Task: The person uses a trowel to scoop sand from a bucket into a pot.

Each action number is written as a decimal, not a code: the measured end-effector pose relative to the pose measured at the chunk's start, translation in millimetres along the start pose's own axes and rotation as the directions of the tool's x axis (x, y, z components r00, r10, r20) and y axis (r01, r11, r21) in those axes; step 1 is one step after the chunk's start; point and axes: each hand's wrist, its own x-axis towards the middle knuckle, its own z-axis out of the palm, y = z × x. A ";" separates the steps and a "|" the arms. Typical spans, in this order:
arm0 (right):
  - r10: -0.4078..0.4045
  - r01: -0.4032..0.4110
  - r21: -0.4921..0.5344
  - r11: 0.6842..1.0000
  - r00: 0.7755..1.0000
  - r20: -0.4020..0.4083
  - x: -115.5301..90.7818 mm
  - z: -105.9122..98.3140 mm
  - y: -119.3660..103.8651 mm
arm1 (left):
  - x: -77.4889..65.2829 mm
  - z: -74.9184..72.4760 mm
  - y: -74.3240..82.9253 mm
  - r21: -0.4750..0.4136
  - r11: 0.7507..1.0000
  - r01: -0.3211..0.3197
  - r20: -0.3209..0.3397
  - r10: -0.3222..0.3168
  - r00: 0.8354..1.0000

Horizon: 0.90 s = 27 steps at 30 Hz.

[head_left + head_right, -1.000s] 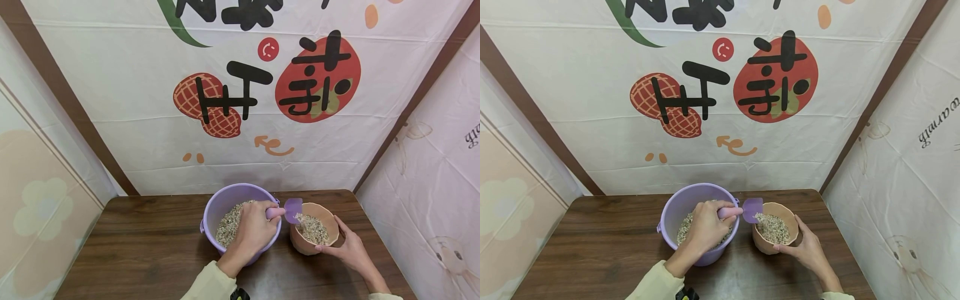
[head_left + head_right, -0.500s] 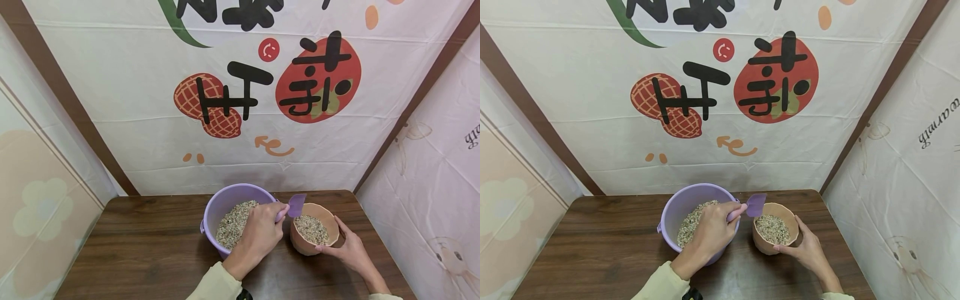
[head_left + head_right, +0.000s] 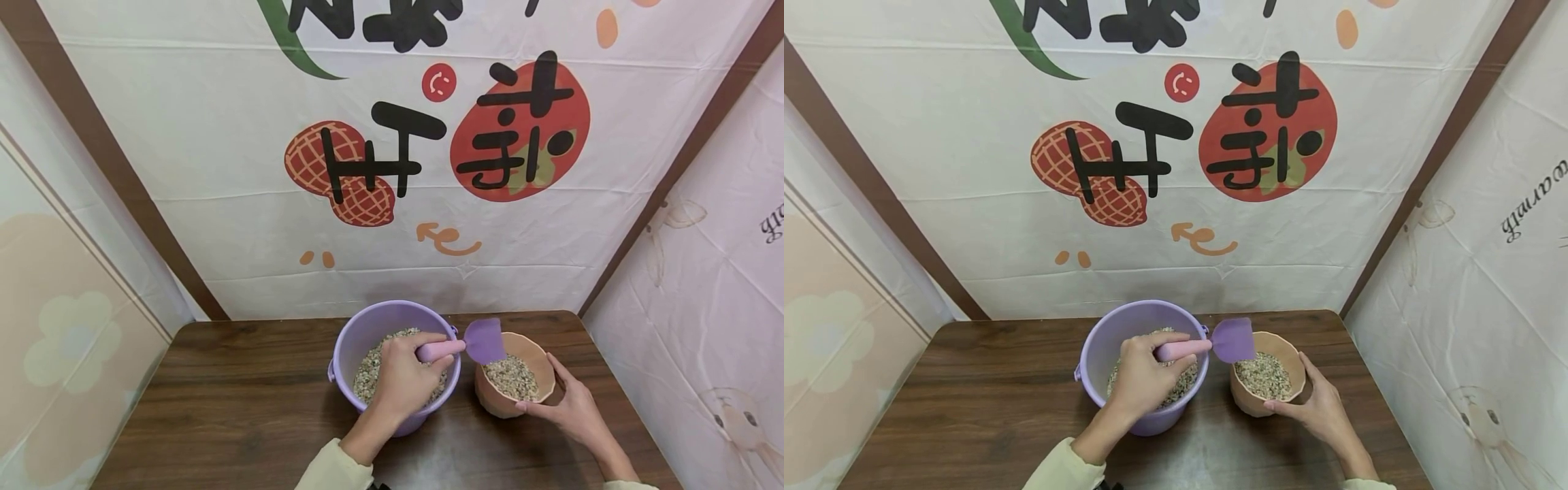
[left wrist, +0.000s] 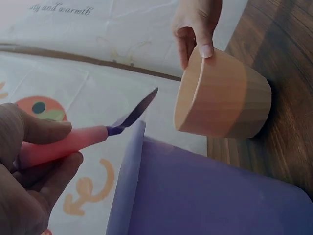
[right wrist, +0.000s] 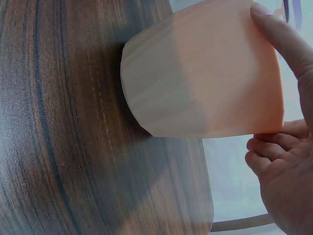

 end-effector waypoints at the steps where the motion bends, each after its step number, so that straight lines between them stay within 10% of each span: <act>1: -0.001 0.001 0.001 1.000 1.000 0.000 -0.2 -0.1 0.0 | -1.0 -2.7 -0.9 -0.008 1.000 0.025 0.000 -0.025 1.000; 13: 0.000 0.000 -0.002 1.000 1.000 -0.006 0.3 0.7 -0.2 | -9.3 -47.3 -20.7 -0.207 0.970 0.130 0.001 -0.132 0.991; 27: -0.012 0.012 -0.013 1.000 1.000 -0.019 0.9 0.0 0.4 | -20.6 -111.1 -50.5 -0.274 0.916 0.294 -0.057 -0.320 0.946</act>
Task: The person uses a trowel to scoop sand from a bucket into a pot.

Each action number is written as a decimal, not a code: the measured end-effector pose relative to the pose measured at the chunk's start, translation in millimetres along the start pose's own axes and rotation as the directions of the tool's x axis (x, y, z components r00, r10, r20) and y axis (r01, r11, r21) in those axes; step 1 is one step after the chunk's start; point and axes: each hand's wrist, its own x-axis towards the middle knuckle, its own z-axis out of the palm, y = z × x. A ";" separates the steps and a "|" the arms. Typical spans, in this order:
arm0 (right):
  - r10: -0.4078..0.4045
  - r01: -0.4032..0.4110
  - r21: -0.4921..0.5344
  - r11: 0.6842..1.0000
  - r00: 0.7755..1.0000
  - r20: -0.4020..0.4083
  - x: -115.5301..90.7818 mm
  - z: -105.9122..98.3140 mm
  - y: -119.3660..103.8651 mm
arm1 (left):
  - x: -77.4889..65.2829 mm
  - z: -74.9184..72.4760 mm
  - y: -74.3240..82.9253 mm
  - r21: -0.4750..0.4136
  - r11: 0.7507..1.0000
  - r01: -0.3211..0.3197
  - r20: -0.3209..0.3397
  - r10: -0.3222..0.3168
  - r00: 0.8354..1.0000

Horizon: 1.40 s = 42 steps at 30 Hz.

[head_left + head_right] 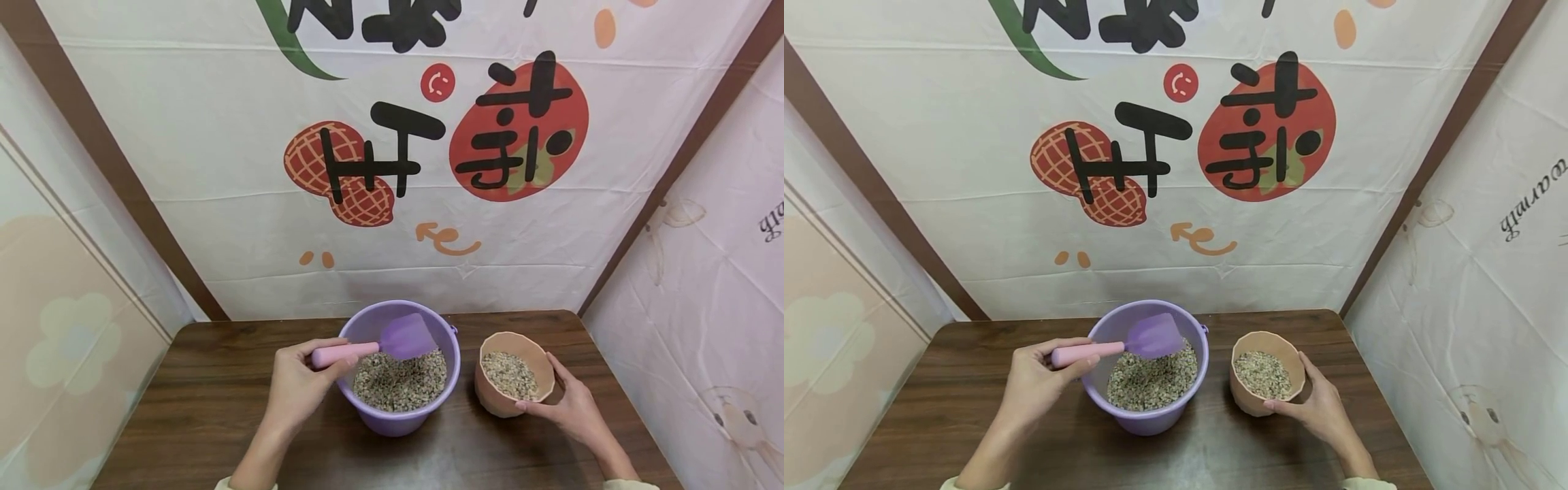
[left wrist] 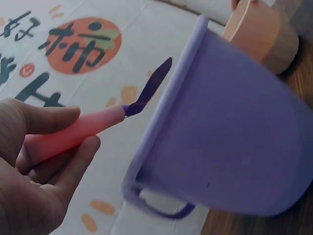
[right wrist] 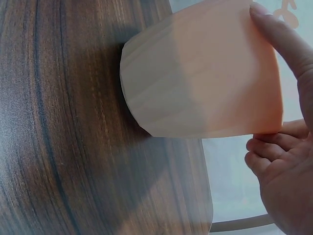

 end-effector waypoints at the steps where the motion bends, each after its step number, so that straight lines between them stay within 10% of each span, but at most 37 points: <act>1: 0.003 -0.003 -0.003 1.000 1.000 0.000 0.0 -0.2 0.1 | 0.0 -2.8 -1.4 0.004 1.000 0.007 0.003 -0.007 1.000; 20: -0.112 0.107 -0.081 0.991 0.992 -0.057 -2.6 -3.2 -28.1 | -1.9 -12.7 -13.9 0.009 0.997 0.072 0.035 -0.073 0.997; 29: -0.332 0.334 0.035 0.942 0.942 -0.038 -1.9 24.1 -68.8 | -2.3 -14.1 -16.7 0.032 0.997 0.072 0.039 -0.073 0.997; 42: -0.401 0.396 0.096 0.913 0.915 0.045 -0.6 58.2 -107.9 | -2.9 -15.0 -17.2 0.053 0.995 0.085 0.029 -0.086 0.996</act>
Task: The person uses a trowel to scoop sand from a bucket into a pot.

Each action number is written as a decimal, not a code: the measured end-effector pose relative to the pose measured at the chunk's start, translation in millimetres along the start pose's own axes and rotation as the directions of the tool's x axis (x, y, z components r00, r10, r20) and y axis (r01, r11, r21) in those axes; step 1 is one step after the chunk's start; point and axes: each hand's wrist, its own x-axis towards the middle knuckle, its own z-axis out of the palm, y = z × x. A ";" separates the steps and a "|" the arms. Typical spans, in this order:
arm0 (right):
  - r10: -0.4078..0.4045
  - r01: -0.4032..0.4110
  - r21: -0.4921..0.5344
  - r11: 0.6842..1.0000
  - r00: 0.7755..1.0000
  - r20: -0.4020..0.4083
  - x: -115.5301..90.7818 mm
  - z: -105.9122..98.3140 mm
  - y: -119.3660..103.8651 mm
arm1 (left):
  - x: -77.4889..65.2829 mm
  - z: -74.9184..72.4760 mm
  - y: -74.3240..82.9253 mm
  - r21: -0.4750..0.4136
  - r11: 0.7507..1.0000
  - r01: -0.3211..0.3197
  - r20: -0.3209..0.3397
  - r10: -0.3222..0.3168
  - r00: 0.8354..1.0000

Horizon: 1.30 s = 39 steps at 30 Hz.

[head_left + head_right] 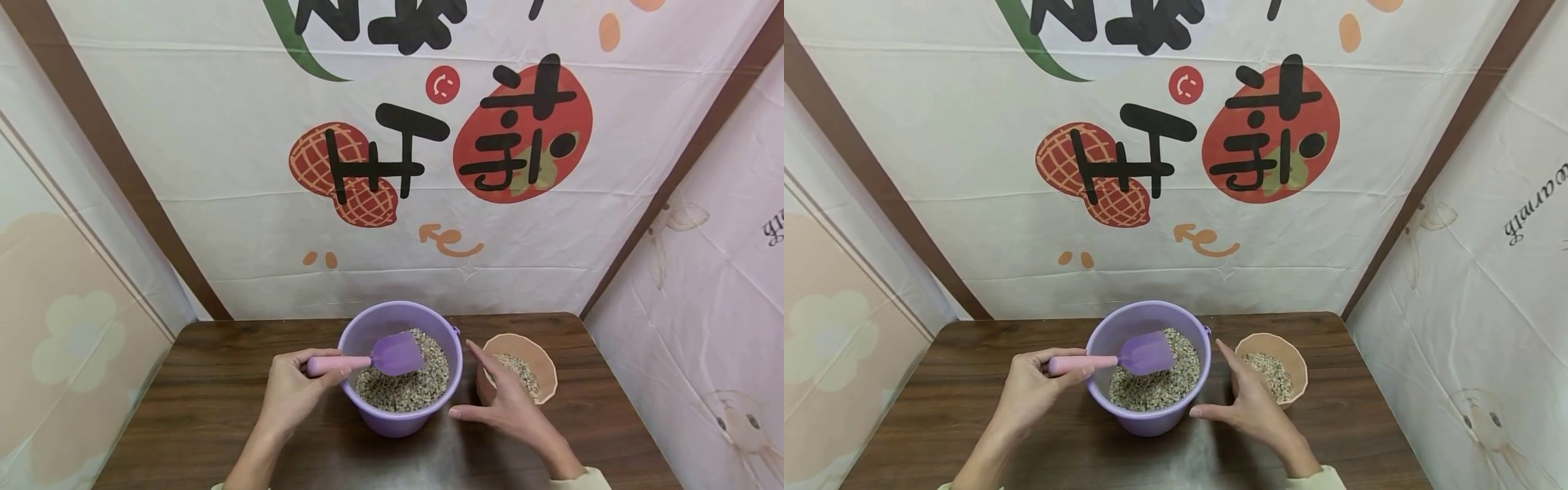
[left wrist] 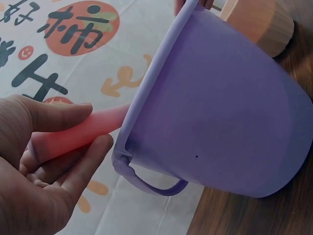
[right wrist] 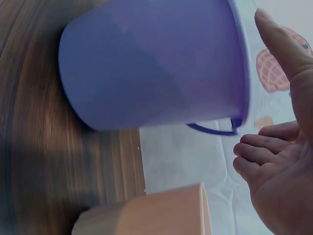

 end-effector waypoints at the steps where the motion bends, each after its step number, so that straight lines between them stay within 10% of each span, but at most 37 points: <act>1: 0.005 -0.005 0.007 1.000 1.000 0.003 1.0 1.9 -0.9 | 0.1 0.1 0.2 0.002 1.000 0.001 0.001 -0.001 1.000; 25: 0.007 -0.007 0.018 1.000 1.000 -0.003 9.0 14.9 5.3 | 4.8 -1.2 7.1 0.090 0.996 -0.026 0.018 0.025 1.000; 39: 0.022 -0.022 0.048 0.999 1.000 0.006 9.8 16.9 4.5 | 13.5 6.4 20.7 0.417 0.904 -0.099 0.025 0.098 0.995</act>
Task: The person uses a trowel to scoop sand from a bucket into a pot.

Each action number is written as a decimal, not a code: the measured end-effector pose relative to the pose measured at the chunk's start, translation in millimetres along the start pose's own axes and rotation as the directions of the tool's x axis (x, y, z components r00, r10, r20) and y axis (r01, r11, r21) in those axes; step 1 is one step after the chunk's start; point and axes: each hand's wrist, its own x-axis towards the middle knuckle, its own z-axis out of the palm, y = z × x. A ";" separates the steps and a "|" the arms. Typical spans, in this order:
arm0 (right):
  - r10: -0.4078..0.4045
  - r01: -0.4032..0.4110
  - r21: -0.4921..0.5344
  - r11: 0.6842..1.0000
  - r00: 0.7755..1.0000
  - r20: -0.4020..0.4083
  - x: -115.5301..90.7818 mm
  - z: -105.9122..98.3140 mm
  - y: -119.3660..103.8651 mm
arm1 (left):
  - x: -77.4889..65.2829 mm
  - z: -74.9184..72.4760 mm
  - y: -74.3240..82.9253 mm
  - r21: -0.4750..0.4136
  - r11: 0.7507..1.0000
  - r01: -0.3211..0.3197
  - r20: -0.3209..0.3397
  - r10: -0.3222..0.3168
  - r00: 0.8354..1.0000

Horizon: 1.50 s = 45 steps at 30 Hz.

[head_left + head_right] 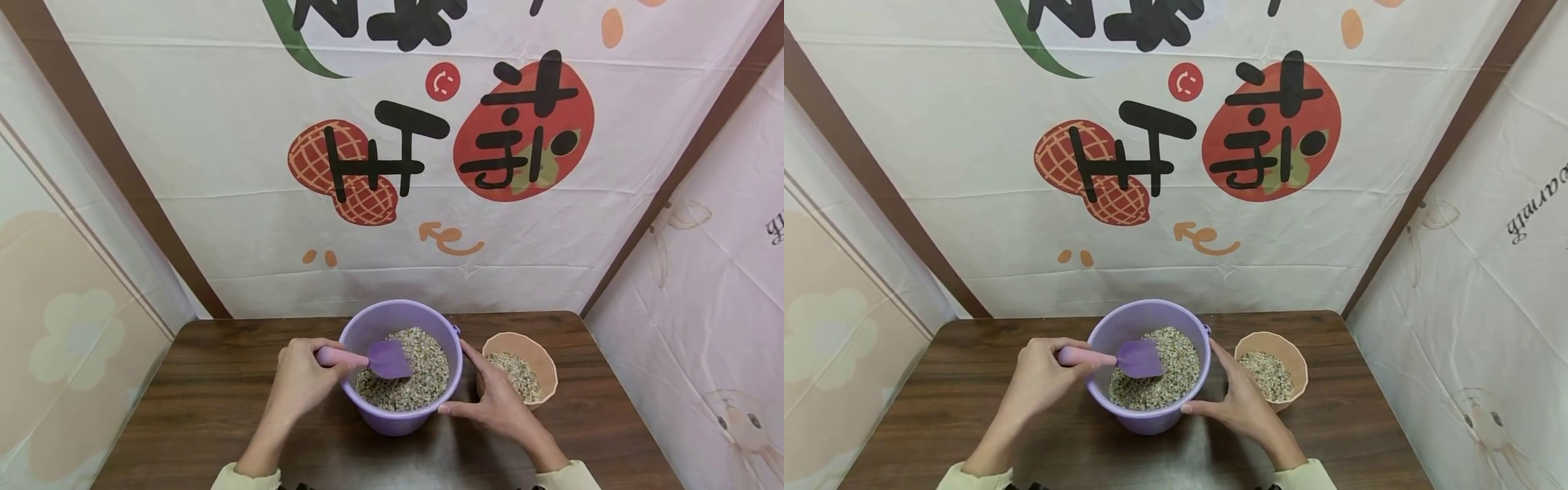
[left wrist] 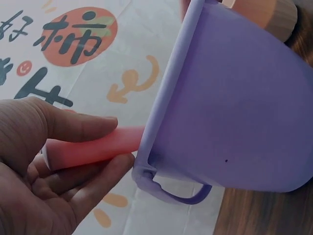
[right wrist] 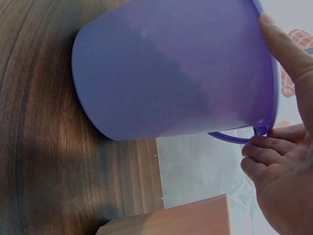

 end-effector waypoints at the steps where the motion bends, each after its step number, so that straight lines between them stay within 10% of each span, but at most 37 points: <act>1: -0.001 0.001 -0.002 1.000 1.000 0.000 0.1 0.2 0.2 | 0.9 0.9 0.9 0.006 1.000 0.001 -0.001 -0.001 1.000; 17: 0.004 -0.004 -0.034 0.999 1.000 -0.008 -0.4 1.4 1.6 | 22.5 15.5 4.2 -0.016 0.995 0.098 0.015 -0.098 0.995; 45: 0.008 -0.008 0.032 0.999 1.000 0.007 1.0 0.3 0.7 | 14.9 33.1 7.9 -0.192 0.981 -0.016 0.105 0.036 0.994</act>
